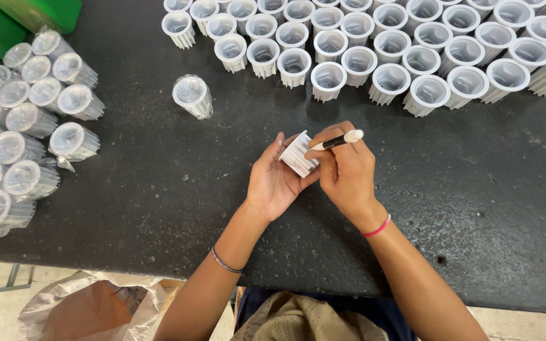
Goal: The person holds white plastic lamp components one at a time and marks them with a black marker, setting marked parts aside on the worktable. Near the end, the person wraps one marked component in clear plastic film and places it with the wrapped parts.
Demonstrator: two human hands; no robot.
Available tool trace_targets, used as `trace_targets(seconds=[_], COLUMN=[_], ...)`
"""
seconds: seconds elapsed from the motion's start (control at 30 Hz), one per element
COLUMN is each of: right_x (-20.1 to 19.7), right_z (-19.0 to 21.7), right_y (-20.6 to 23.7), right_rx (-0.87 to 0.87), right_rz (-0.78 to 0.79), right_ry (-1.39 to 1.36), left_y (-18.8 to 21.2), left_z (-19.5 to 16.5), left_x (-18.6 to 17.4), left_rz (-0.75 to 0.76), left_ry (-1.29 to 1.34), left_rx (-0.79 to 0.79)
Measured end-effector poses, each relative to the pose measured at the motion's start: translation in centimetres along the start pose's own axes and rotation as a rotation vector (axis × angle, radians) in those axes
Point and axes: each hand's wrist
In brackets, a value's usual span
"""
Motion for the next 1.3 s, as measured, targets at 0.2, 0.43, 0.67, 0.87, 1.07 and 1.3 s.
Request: trace_targets(seconds=[0.2,0.43,0.67,0.87,1.07,1.3], right_x=[0.07,0.24,0.17,0.36,0.32,0.46], right_z=[-0.08,-0.07,-0.20,-0.29,-0.24,-0.23], right_y=[0.02,0.07,0.17,0.06,0.06,-0.05], right_rx=[0.015,-0.019,0.003,-0.020,-0.001,-0.009], right_rz=[-0.008,0.015,0.009,0.011,0.010,0.004], right_ry=[-0.026,0.028,-0.006,0.000,-0.003,-0.024], left_y=[-0.03,-0.06,0.06,-0.12,-0.19,-0.21], left_z=[-0.16,0.02,-0.13,-0.23,-0.12,-0.35], left_x=[0.16,-0.34,-0.03,0.07,-0.29,-0.13], left_rz=[-0.022,-0.024,-0.051,-0.053,-0.063,-0.038], left_ry=[0.008,0.010,-0.003,0.002,-0.005,-0.006], left_rx=[-0.004,0.002,0.000,0.001,-0.005,0.003])
Point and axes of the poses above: each hand's wrist, its own y-axis away from the middle knuckle, its own x-axis out of the palm, z = x × y, and after that the axes turned 5 degrees about -x, right-handed
